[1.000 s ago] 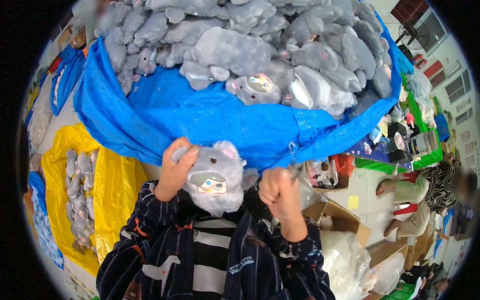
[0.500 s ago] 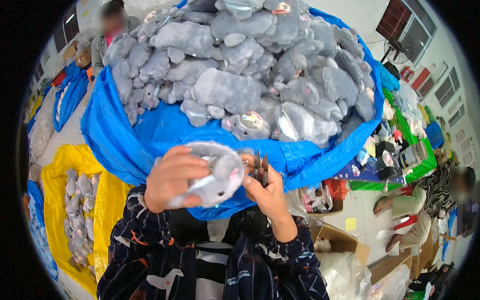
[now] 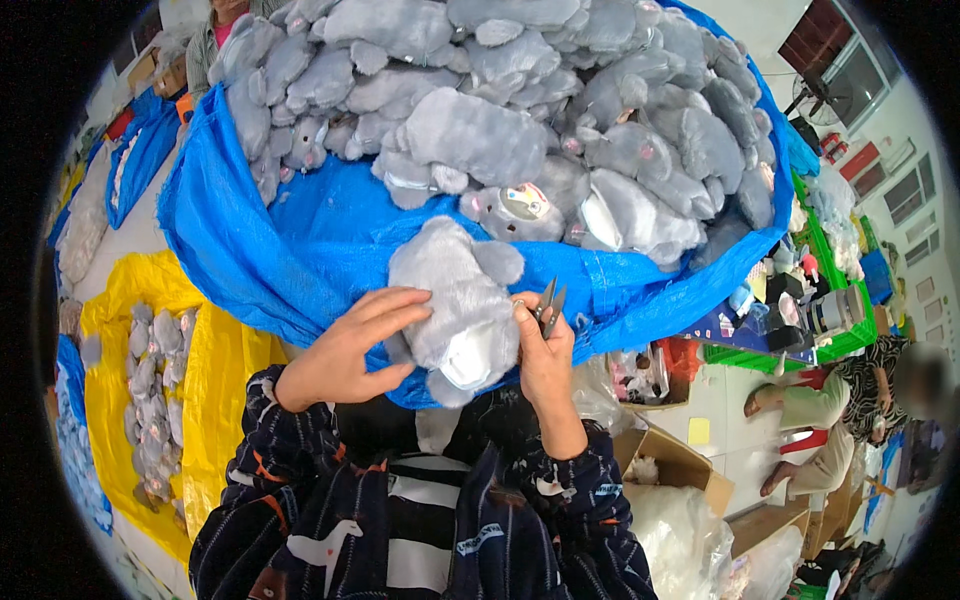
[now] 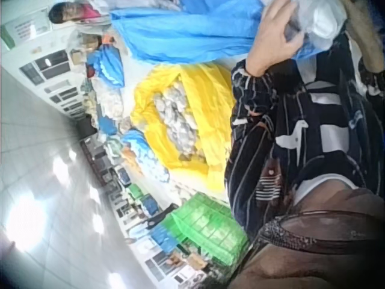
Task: The person picks up grey stuffed animals from a large blue sack, uses scissors to trim loose threads or tags, and returns them to the sack. The process is repeated for multiple items.
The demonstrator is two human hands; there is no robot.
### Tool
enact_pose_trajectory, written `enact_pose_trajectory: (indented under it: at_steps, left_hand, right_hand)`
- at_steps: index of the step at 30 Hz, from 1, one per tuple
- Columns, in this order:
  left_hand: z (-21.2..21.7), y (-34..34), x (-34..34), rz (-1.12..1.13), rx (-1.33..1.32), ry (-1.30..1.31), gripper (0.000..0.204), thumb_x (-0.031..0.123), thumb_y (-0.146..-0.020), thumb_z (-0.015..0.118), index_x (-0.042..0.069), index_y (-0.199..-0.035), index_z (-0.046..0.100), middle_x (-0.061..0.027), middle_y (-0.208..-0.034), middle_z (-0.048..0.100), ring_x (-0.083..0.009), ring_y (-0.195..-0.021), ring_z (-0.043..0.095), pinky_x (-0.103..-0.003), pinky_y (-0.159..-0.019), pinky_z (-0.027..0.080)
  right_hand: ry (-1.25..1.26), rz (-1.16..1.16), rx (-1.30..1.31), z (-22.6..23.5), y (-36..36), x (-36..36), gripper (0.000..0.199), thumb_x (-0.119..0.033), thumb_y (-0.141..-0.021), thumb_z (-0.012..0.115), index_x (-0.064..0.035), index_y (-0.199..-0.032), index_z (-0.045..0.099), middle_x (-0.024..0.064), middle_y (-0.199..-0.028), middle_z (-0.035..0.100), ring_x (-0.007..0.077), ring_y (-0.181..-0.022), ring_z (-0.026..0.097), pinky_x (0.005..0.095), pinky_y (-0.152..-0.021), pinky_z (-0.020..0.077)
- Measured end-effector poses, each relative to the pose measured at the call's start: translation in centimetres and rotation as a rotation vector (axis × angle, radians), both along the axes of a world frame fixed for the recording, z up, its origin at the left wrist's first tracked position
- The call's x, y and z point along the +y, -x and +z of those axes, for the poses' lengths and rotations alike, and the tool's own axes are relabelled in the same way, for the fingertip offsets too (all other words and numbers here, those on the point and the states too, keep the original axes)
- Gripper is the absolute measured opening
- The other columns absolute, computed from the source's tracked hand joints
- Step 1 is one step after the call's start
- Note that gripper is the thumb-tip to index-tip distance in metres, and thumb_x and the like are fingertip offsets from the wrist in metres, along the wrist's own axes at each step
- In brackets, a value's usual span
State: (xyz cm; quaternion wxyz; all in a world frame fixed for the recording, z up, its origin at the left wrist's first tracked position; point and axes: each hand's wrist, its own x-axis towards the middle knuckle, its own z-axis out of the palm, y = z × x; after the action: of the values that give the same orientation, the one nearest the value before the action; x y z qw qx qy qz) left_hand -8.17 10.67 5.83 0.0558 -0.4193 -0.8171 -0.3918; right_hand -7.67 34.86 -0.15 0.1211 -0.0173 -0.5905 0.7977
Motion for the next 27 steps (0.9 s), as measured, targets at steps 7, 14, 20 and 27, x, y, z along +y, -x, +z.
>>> enact_pose_trajectory:
  at_steps: [7,14,20,27]
  left_hand:
    - [-1.6,0.1,5.5,0.344,0.090,0.100,0.036,0.008,-0.071,0.065,-0.002,-0.105,0.060,-0.0167,-0.095,0.057,-0.0347,-0.091,0.054,-0.037,-0.079,0.047]
    - [-3.3,3.3,5.5,0.171,-0.518,-0.230,0.027,0.005,-0.080,0.062,-0.005,-0.105,0.060,-0.0106,-0.092,0.066,-0.0173,-0.075,0.063,-0.027,-0.067,0.050]
    - [-4.6,4.3,5.1,-0.015,-0.944,-0.452,0.023,0.003,-0.084,0.062,-0.005,-0.106,0.060,-0.0047,-0.091,0.065,-0.0080,-0.081,0.059,-0.023,-0.069,0.047]
    - [-4.7,4.3,5.2,-0.046,-1.013,-0.433,0.024,0.007,-0.087,0.059,-0.003,-0.109,0.059,-0.0043,-0.099,0.064,-0.0086,-0.087,0.058,-0.023,-0.076,0.047]
  right_hand:
    - [-0.562,-0.238,0.136,3.3,-1.9,-0.9,0.015,-0.008,-0.087,0.061,0.0005,-0.099,0.063,0.0054,-0.086,0.064,0.0095,-0.073,0.054,0.0236,-0.066,0.0441]
    - [-0.797,-0.098,0.178,1.5,-3.2,-3.2,0.017,-0.005,-0.081,0.064,0.0036,-0.095,0.065,0.0174,-0.082,0.066,0.0262,-0.071,0.065,0.0318,-0.063,0.0492]
    - [-0.805,-0.145,0.034,0.7,-2.4,-2.8,0.018,-0.012,-0.080,0.067,0.0037,-0.089,0.066,0.0162,-0.076,0.065,0.0228,-0.064,0.063,0.0317,-0.059,0.0470]
    - [-0.941,-0.184,0.059,0.8,-2.6,-2.6,0.016,-0.010,-0.078,0.066,0.0051,-0.083,0.063,0.0197,-0.075,0.063,0.0314,-0.067,0.063,0.0347,-0.059,0.0472]
